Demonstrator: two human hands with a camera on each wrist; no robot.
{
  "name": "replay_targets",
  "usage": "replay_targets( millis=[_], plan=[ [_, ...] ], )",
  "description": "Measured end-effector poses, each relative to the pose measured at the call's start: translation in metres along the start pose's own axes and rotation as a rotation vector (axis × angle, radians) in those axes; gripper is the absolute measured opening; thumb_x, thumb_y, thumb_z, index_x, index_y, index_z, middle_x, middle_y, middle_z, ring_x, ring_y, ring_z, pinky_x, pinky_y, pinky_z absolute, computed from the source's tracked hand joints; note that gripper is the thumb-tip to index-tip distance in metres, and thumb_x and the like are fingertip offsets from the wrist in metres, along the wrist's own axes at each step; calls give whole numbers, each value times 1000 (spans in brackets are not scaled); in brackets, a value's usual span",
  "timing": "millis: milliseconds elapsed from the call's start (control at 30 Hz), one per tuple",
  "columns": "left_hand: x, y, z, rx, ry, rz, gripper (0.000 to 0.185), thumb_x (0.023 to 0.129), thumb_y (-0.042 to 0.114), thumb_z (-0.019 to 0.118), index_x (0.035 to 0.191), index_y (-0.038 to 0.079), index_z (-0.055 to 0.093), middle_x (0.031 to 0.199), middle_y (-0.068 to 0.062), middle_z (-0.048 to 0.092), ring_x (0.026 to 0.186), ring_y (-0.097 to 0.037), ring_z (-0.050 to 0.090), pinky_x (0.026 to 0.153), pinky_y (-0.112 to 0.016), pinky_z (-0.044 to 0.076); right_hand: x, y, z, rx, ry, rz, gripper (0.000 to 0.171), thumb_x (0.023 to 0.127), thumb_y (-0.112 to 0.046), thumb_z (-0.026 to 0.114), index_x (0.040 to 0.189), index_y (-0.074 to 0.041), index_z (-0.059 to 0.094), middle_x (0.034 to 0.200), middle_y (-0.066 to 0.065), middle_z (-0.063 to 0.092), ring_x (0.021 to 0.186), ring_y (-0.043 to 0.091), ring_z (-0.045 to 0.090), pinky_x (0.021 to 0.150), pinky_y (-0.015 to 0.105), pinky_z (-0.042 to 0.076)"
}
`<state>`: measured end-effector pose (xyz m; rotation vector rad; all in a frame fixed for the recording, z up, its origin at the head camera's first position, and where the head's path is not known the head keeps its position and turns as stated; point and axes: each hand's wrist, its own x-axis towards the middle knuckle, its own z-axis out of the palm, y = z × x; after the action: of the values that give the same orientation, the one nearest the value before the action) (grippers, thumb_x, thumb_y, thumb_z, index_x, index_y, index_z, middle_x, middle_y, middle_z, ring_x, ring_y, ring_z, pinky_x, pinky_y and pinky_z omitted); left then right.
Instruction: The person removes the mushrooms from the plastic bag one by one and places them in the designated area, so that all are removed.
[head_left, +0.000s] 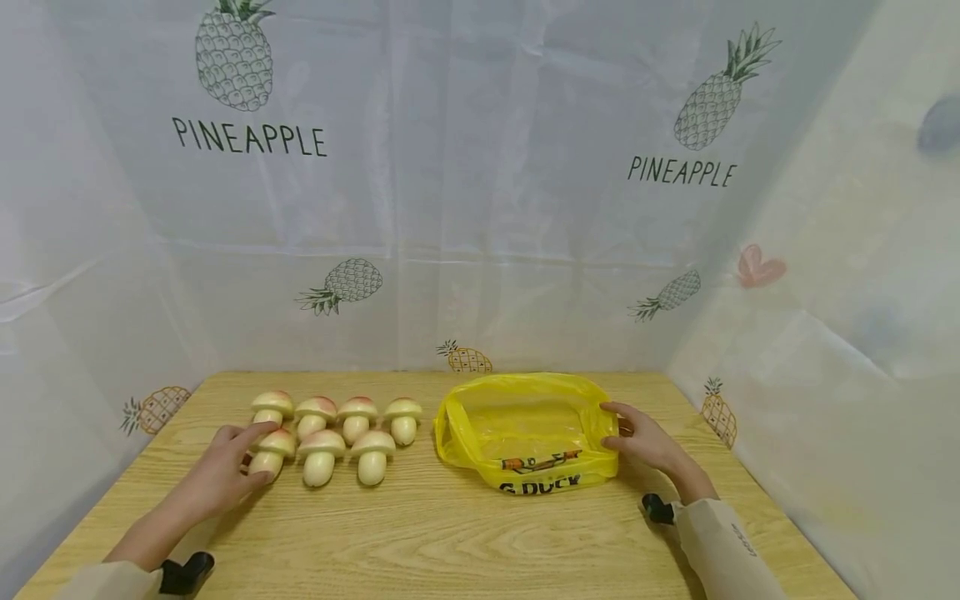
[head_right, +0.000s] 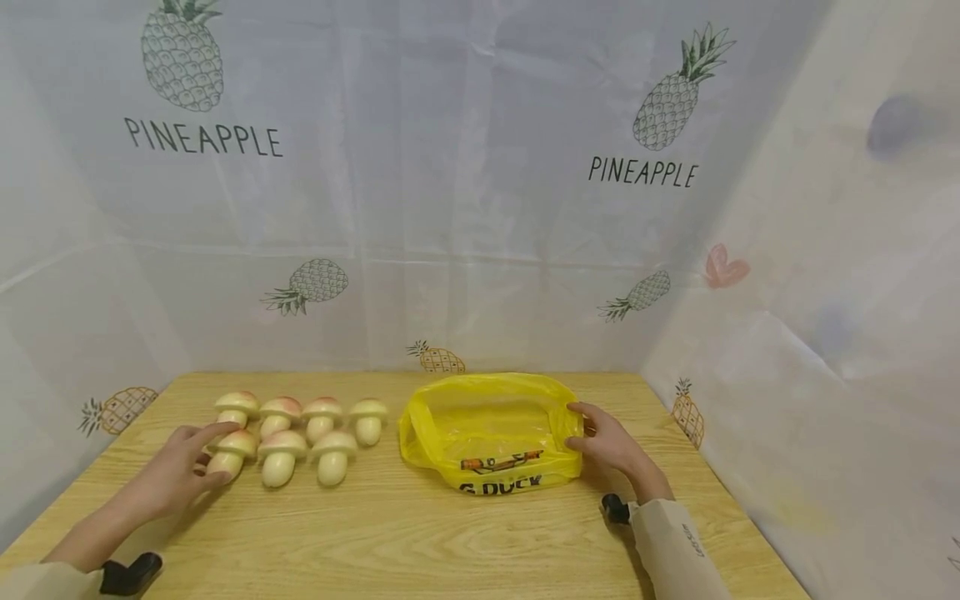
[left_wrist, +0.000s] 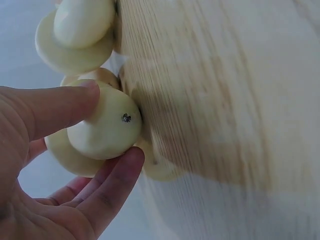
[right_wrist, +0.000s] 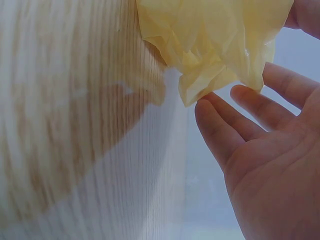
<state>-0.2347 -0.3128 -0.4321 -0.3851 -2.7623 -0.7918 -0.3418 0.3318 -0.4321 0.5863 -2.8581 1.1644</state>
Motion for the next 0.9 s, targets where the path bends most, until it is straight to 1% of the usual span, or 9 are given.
replay_targets(
  millis=[233,467,667,767,900],
  plan=[
    [1,0,1,-7,6,6,69,77,1,76,137,-3,42,109,-33,38,81,-29,58,61,-32,51,1,2,0,-3,7,8,67,89,-24,68,146,-7,37,148,22,33,129,50,35,100,60,34],
    [2,0,1,-6,2,-20,71,78,4,77,139,-2,40,111,-34,37,84,-32,58,62,-36,51,0,2,0,-3,1,2,67,89,-25,67,146,-7,36,148,22,32,129,50,35,100,60,35],
    [2,2,1,-12,2,-26,71,78,7,77,138,-1,41,112,-34,37,84,-35,59,62,-38,51,-1,1,0,-9,8,-4,66,89,-24,67,145,-5,37,148,24,33,128,51,36,99,60,35],
    [2,0,1,-11,5,-27,72,78,8,77,139,-2,39,113,-36,35,83,-35,59,62,-38,51,-1,1,0,-19,2,-14,66,90,-24,66,145,-3,36,148,26,31,127,52,36,98,61,36],
    [-1,-1,1,-6,25,-37,74,77,9,78,139,-2,40,113,-36,34,81,-32,60,63,-37,50,0,0,1,-15,1,-10,66,90,-23,66,145,-3,36,148,25,31,128,52,36,98,60,36]
  ],
)
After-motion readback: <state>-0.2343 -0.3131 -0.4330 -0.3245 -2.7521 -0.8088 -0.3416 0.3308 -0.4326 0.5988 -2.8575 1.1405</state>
